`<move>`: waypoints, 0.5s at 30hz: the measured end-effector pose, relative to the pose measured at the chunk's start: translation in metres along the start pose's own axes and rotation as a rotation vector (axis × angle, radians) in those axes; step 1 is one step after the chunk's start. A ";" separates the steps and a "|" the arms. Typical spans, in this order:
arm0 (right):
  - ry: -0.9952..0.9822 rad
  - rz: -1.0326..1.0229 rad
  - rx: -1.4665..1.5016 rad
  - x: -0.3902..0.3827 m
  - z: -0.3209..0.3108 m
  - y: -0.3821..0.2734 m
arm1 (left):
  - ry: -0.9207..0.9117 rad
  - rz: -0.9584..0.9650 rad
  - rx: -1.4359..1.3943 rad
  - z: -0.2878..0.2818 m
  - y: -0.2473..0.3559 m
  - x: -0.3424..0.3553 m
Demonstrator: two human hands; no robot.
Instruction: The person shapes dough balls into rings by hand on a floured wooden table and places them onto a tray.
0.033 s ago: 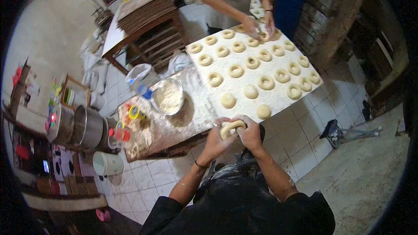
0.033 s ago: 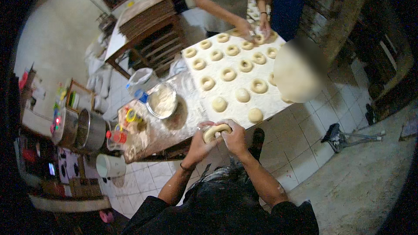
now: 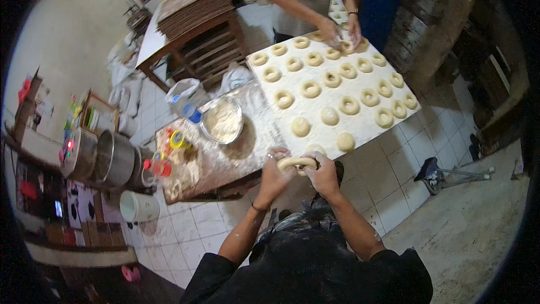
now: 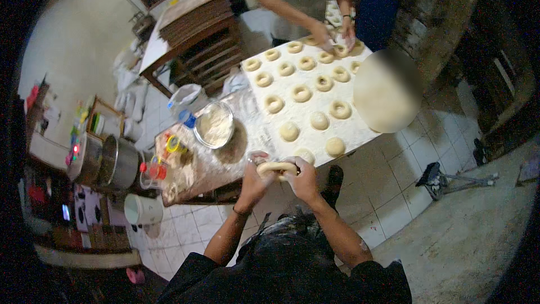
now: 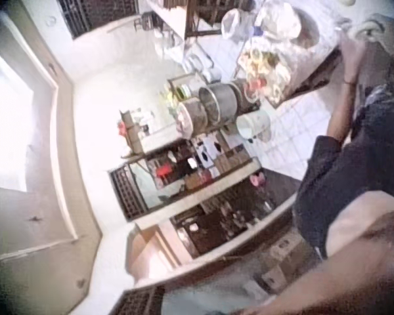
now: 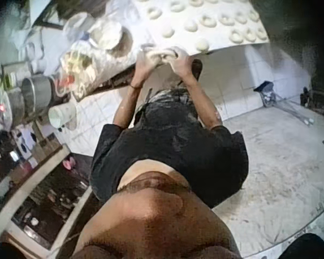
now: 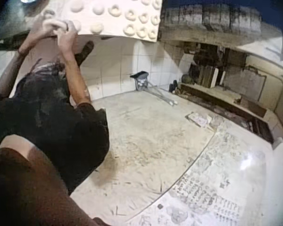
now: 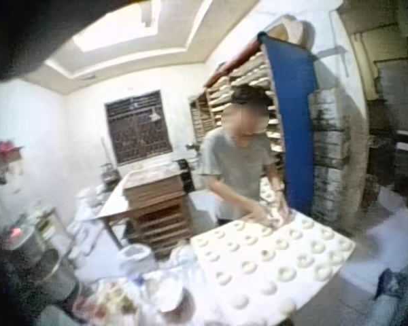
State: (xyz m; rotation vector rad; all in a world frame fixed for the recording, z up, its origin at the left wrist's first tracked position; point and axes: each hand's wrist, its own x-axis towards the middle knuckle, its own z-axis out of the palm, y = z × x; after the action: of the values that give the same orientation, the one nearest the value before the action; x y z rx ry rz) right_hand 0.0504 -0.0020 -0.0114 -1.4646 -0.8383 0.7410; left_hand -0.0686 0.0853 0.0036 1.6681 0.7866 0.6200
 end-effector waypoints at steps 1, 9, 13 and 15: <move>-0.048 0.062 0.048 -0.013 0.014 -0.009 | 0.125 -0.074 0.055 -0.016 -0.007 -0.004; -0.226 0.291 0.606 -0.037 0.104 -0.013 | 0.071 -0.105 -1.120 -0.086 0.017 -0.088; -0.626 0.479 1.374 -0.033 0.097 -0.057 | -0.371 -0.187 -1.613 -0.097 -0.012 -0.127; -0.676 0.671 1.126 -0.040 0.100 -0.058 | 0.035 -0.515 -1.251 -0.093 0.005 -0.130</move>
State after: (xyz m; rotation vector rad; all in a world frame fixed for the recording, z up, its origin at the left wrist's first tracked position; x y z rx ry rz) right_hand -0.0598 0.0179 0.0388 -0.4004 -0.2272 1.8910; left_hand -0.2205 0.0428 0.0304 0.2945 0.5905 0.5699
